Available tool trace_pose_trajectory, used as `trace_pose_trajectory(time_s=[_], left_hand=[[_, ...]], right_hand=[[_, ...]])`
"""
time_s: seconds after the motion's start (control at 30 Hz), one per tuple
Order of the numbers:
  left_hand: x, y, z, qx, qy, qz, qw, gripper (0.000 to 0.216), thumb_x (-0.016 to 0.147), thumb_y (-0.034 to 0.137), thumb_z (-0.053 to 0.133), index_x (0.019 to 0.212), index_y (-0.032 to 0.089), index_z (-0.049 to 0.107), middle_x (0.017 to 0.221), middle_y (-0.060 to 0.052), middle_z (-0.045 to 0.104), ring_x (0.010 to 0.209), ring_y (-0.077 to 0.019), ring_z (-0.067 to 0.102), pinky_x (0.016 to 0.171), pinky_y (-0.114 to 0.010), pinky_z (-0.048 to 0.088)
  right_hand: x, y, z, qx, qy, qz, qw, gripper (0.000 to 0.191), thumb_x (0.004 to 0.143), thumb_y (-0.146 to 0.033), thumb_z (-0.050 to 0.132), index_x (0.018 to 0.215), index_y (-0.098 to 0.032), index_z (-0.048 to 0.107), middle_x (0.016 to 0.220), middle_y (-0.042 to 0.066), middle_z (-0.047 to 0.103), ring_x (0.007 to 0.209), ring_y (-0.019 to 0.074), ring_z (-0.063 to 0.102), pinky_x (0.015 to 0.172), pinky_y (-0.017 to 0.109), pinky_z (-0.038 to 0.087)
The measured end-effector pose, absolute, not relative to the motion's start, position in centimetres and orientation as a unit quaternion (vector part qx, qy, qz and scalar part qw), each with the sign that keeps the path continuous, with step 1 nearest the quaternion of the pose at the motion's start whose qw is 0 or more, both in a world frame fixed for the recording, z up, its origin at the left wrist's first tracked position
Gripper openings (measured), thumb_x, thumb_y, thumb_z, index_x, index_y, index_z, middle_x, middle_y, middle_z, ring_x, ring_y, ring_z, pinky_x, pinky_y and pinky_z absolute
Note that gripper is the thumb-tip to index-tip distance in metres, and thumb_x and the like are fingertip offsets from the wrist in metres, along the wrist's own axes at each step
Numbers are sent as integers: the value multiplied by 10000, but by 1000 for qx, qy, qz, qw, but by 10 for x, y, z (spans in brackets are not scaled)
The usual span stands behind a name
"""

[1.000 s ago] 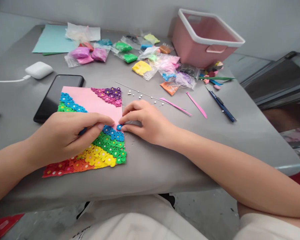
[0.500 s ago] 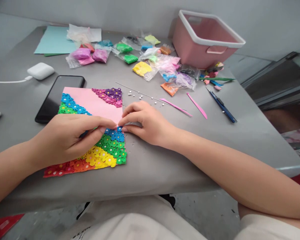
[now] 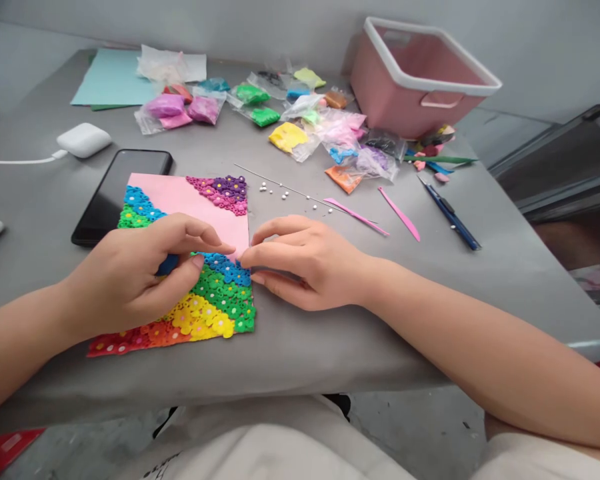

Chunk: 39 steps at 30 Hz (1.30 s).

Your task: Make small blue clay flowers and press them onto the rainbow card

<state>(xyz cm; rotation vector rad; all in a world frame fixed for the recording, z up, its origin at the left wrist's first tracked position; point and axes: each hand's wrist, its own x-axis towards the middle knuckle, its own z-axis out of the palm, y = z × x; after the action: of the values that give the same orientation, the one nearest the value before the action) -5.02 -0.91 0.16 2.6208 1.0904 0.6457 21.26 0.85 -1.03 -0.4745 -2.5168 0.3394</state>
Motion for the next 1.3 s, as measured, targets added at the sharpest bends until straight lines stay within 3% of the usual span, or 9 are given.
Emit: trace_pose_trajectory(time_s=[0.13,0.3,0.5,0.63,0.8,1.03,1.17,1.23,1.3], left_hand=[[-48,-12,0,889,374,229,129,231,916,178,440,1099,267,551,1007,-8,805,705,-174,741,601,-299,495],[-47,-13,2,897,355,226,134,340,894,141,444,1201,279,493,1101,-5,801,500,-131,604,557,-314,473],[-46,-14,0,894,350,248,133,449,882,126,459,1304,273,419,1182,-32,779,505,-119,622,551,-301,491],[-44,-17,1,886,363,253,137,423,888,111,443,1286,251,417,1175,-40,779,434,-95,535,560,-315,481],[-44,-17,1,885,368,246,141,442,890,114,438,1307,261,419,1169,-25,781,521,-119,629,557,-308,467],[-47,-13,0,892,362,243,117,460,900,122,443,1332,279,445,1192,-13,771,688,-145,722,617,-289,506],[-46,-11,2,904,320,268,91,306,921,106,445,1158,222,600,1247,-52,737,1023,-193,735,842,-310,563],[-46,-11,2,912,296,267,91,261,928,122,451,1061,218,653,1251,-63,732,1073,-205,726,828,-311,575],[-46,-11,1,922,284,248,87,262,934,161,458,1040,235,686,1243,-61,740,1017,-207,742,754,-313,583]], right_hand=[[213,10,-14,-156,-946,95,269,215,994,-226,523,1104,-217,706,1036,51,801,1078,192,724,888,331,581],[212,8,-17,-138,-950,59,274,188,991,-217,539,1083,-212,703,995,40,815,1072,210,738,826,337,577],[213,7,-18,-149,-930,122,312,292,976,-183,544,1236,-226,670,1109,55,792,1124,188,705,966,325,570],[213,7,-21,-139,-944,89,285,261,977,-218,550,1205,-202,676,1114,62,799,1181,224,696,947,361,558],[214,5,-23,-140,-952,54,265,374,973,-305,563,1321,-190,638,1067,70,810,1221,233,691,934,374,550],[212,4,-19,-151,-952,78,255,373,973,-324,543,1313,-221,654,1098,55,804,1252,229,669,973,383,555],[224,8,6,-298,-909,64,284,242,969,-316,544,1122,-275,727,1068,41,795,1003,213,725,898,384,568],[242,15,19,-416,-862,14,289,170,947,-280,571,955,-256,739,896,52,778,780,196,701,726,369,538],[265,26,26,-470,-849,-11,239,120,869,-238,638,780,-257,716,698,32,710,599,170,617,560,345,431]])
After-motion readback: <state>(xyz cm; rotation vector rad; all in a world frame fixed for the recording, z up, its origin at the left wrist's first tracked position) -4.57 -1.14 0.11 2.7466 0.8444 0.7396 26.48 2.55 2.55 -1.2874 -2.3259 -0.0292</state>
